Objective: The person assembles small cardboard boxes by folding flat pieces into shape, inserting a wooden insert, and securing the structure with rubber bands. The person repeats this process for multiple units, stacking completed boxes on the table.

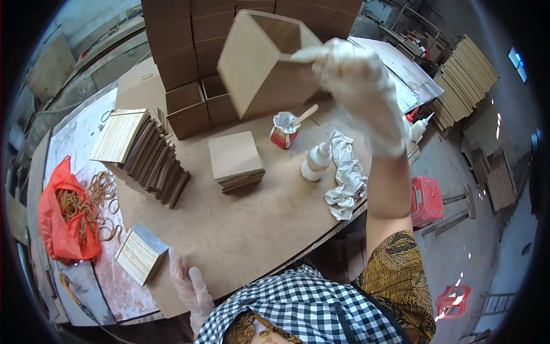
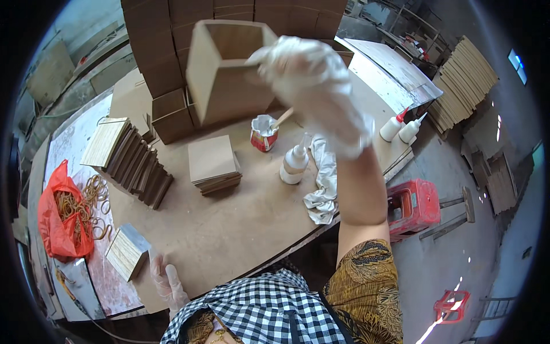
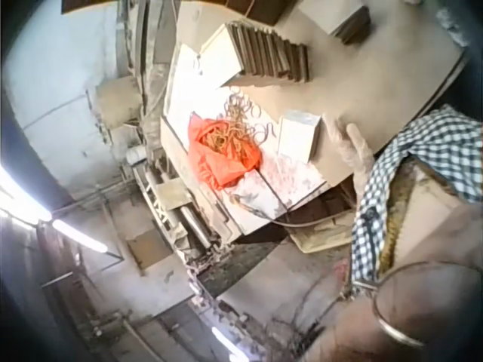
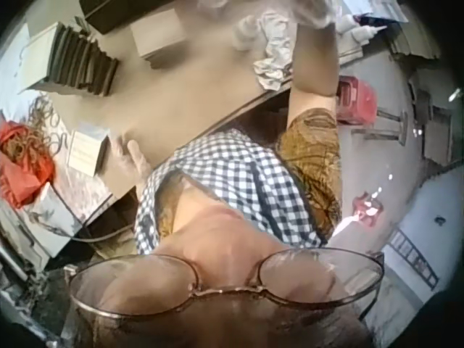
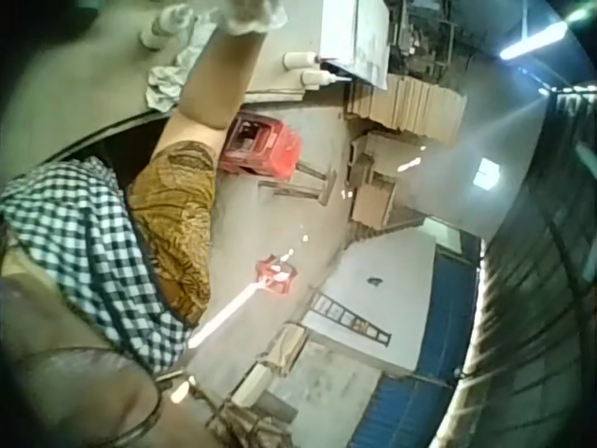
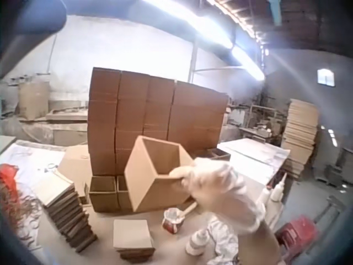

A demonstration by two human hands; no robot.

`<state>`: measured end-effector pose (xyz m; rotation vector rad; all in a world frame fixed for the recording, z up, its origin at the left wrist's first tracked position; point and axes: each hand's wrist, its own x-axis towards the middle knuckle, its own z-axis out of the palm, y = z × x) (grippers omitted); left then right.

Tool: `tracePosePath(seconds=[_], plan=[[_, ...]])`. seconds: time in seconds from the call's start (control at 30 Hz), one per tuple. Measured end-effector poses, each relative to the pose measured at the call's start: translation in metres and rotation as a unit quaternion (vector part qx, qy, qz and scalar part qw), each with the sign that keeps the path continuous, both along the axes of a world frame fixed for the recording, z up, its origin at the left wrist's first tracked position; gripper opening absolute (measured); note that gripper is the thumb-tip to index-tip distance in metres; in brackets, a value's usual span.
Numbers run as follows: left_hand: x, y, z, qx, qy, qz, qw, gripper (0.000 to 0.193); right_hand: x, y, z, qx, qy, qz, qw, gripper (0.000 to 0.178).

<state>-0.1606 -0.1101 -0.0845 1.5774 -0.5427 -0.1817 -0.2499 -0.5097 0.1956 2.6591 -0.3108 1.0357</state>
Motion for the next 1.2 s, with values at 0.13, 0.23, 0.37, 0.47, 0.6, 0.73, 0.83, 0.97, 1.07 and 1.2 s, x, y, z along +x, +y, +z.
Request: tracePosePath(seconds=[0.13, 0.23, 0.37, 0.47, 0.6, 0.73, 0.83, 0.97, 1.07, 1.2], plan=[[0.001, -0.009, 0.008, -0.003, -0.003, -0.01, 1.0, 0.048, 0.03, -0.101, 0.0, 0.179, -0.032, -0.009, 0.983, 0.017], [0.003, -0.007, 0.0, 0.004, -0.012, -0.008, 1.0, 0.046, 0.033, -0.164, -0.033, 0.168, -0.007, -0.062, 0.984, 0.023], [0.004, 0.0, -0.013, 0.046, -0.03, 0.014, 0.998, 0.043, 0.048, -0.189, -0.06, 0.166, 0.004, -0.097, 0.981, 0.022], [0.003, -0.007, 0.0, 0.07, -0.061, 0.025, 0.995, 0.041, 0.055, -0.205, -0.071, 0.192, 0.017, -0.099, 0.976, 0.025], [0.002, -0.009, 0.002, 0.085, -0.088, 0.031, 0.992, 0.043, 0.06, -0.211, -0.07, 0.169, 0.055, -0.15, 0.973, 0.027], [0.005, -0.009, 0.0, 0.119, -0.124, 0.031, 0.985, 0.044, 0.056, -0.228, -0.075, 0.155, 0.071, -0.167, 0.971, 0.028], [0.005, -0.01, 0.003, 0.135, -0.126, 0.037, 0.982, 0.044, 0.058, -0.229, -0.078, 0.163, 0.056, -0.159, 0.972, 0.028], [0.007, -0.008, 0.002, 0.173, -0.157, 0.032, 0.972, 0.046, 0.059, -0.232, -0.077, 0.173, 0.037, -0.152, 0.973, 0.028], [0.007, -0.009, 0.005, 0.189, -0.167, 0.036, 0.967, 0.047, 0.062, -0.232, -0.08, 0.182, 0.022, -0.141, 0.973, 0.028], [0.008, -0.011, 0.009, 0.195, -0.181, 0.028, 0.964, 0.047, 0.06, -0.233, -0.077, 0.192, 0.054, -0.151, 0.968, 0.031]])
